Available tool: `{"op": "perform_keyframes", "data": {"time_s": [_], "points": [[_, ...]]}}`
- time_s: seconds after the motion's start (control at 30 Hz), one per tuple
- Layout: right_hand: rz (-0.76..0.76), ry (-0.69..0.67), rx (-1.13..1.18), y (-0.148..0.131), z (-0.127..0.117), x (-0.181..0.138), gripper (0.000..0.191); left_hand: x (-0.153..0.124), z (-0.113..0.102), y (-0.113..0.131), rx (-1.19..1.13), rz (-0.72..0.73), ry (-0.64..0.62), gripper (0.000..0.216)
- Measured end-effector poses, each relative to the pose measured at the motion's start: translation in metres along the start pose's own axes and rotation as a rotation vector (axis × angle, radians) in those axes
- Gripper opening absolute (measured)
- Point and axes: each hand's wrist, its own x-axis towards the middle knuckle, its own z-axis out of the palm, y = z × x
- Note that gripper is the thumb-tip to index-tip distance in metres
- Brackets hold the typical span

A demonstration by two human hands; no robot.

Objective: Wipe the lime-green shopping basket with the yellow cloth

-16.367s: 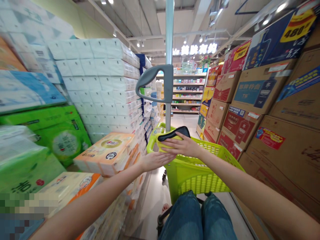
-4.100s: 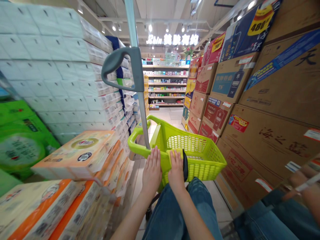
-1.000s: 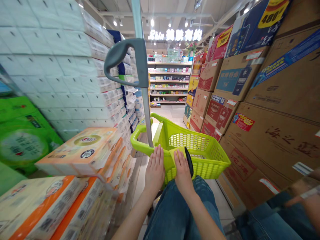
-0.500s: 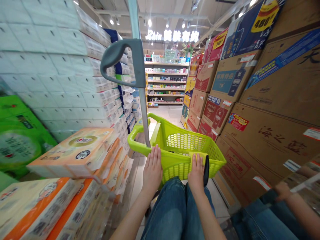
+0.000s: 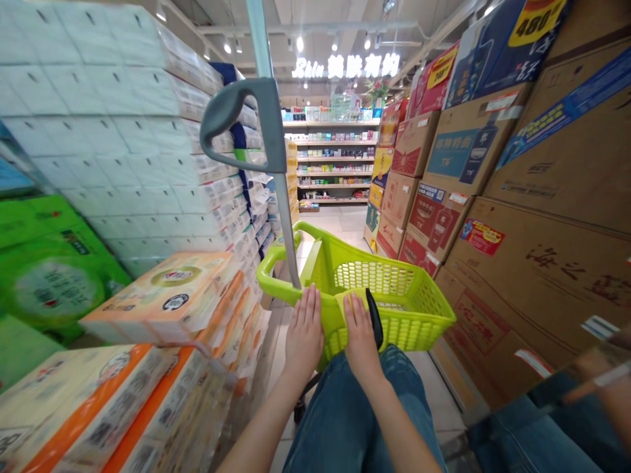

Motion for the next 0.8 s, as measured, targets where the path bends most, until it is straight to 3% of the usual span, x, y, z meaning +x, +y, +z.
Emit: {"op": "perform_keyframes", "data": {"time_s": [0.2, 0.3, 0.37, 0.47, 0.6, 0.67, 0.8], "points": [[0.128, 0.055, -0.207, 0.091, -0.019, -0.035, 0.102, 0.001, -0.001, 0.001, -0.010, -0.015, -0.011, 0.088], [0.221, 0.100, -0.202, 0.109, -0.018, -0.039, 0.101, 0.002, -0.001, 0.002, -0.022, -0.018, -0.005, 0.088], [0.297, 0.146, -0.151, 0.099, -0.012, -0.033, 0.097, 0.002, -0.001, 0.003, -0.030, -0.023, -0.005, 0.088], [0.356, 0.151, -0.043, 0.052, 0.003, -0.013, 0.093, 0.002, -0.001, 0.003, -0.029, -0.025, 0.000, 0.088], [0.199, 0.050, 0.118, -0.029, 0.017, 0.016, 0.094, 0.001, 0.003, 0.001, 0.011, -0.014, 0.035, 0.083], [0.132, 0.017, 0.162, -0.056, 0.018, 0.024, 0.088, 0.001, 0.004, 0.000, 0.040, 0.003, 0.065, 0.079], [0.058, -0.015, 0.189, -0.061, 0.008, 0.027, 0.084, 0.000, 0.005, -0.001, 0.050, 0.006, 0.069, 0.077]]}}
